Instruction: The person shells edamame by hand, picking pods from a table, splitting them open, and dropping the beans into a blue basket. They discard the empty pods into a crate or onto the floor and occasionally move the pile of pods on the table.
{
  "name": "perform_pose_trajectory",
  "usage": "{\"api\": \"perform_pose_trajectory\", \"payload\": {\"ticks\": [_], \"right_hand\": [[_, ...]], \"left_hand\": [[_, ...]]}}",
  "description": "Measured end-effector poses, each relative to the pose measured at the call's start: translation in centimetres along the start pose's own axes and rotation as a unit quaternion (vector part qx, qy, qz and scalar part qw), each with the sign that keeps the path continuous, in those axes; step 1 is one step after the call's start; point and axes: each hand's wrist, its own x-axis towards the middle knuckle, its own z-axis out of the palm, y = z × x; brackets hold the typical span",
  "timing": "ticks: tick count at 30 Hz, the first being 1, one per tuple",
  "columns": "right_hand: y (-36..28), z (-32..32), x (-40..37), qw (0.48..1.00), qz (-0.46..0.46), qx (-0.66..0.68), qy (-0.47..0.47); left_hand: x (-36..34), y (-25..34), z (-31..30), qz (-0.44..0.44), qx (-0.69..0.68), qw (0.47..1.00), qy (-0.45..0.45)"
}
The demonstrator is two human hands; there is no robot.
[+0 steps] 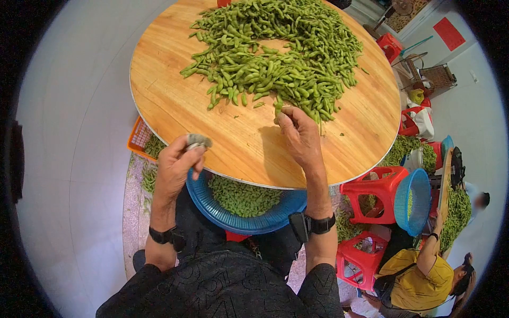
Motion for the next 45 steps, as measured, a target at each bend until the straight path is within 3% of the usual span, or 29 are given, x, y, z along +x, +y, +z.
{"api": "perform_pose_trajectory", "payload": {"ticks": [5,9,13,18,22,27,34,36,45], "right_hand": [[-1.3,2.9,-2.9,0.984,0.111,0.137,-0.019],[-1.9,5.3,-4.6,0.973,0.091,0.210,-0.033],[-1.5,6.3,-5.5,0.971,0.071,0.227,-0.028],[-1.6,6.9,-5.9,0.986,-0.031,0.164,0.003],[-1.8,6.9,-6.1,0.986,-0.035,0.161,0.004],[-2.8,6.6,-6.5,0.976,0.062,0.207,-0.023],[-3.8,6.9,-6.9,0.980,0.068,0.185,-0.023],[-4.1,6.9,-7.1,0.970,0.119,0.212,-0.025],[-3.8,7.2,-7.2,0.965,0.114,0.233,-0.031]], "left_hand": [[1.8,-0.6,3.0,-0.019,-0.007,0.998,-0.051],[2.4,-1.0,4.5,-0.015,-0.004,0.997,-0.071],[2.4,-1.6,4.4,-0.025,-0.026,0.996,-0.076],[2.5,-2.1,3.9,-0.037,-0.067,0.993,-0.087],[2.4,-2.0,3.8,-0.037,-0.077,0.993,-0.087],[2.3,-2.0,3.5,-0.045,-0.096,0.990,-0.095],[2.2,-2.4,3.3,-0.040,-0.106,0.989,-0.096],[2.2,-2.5,3.2,-0.037,-0.106,0.989,-0.096],[2.2,-2.5,3.0,-0.025,-0.086,0.991,-0.103]]}}
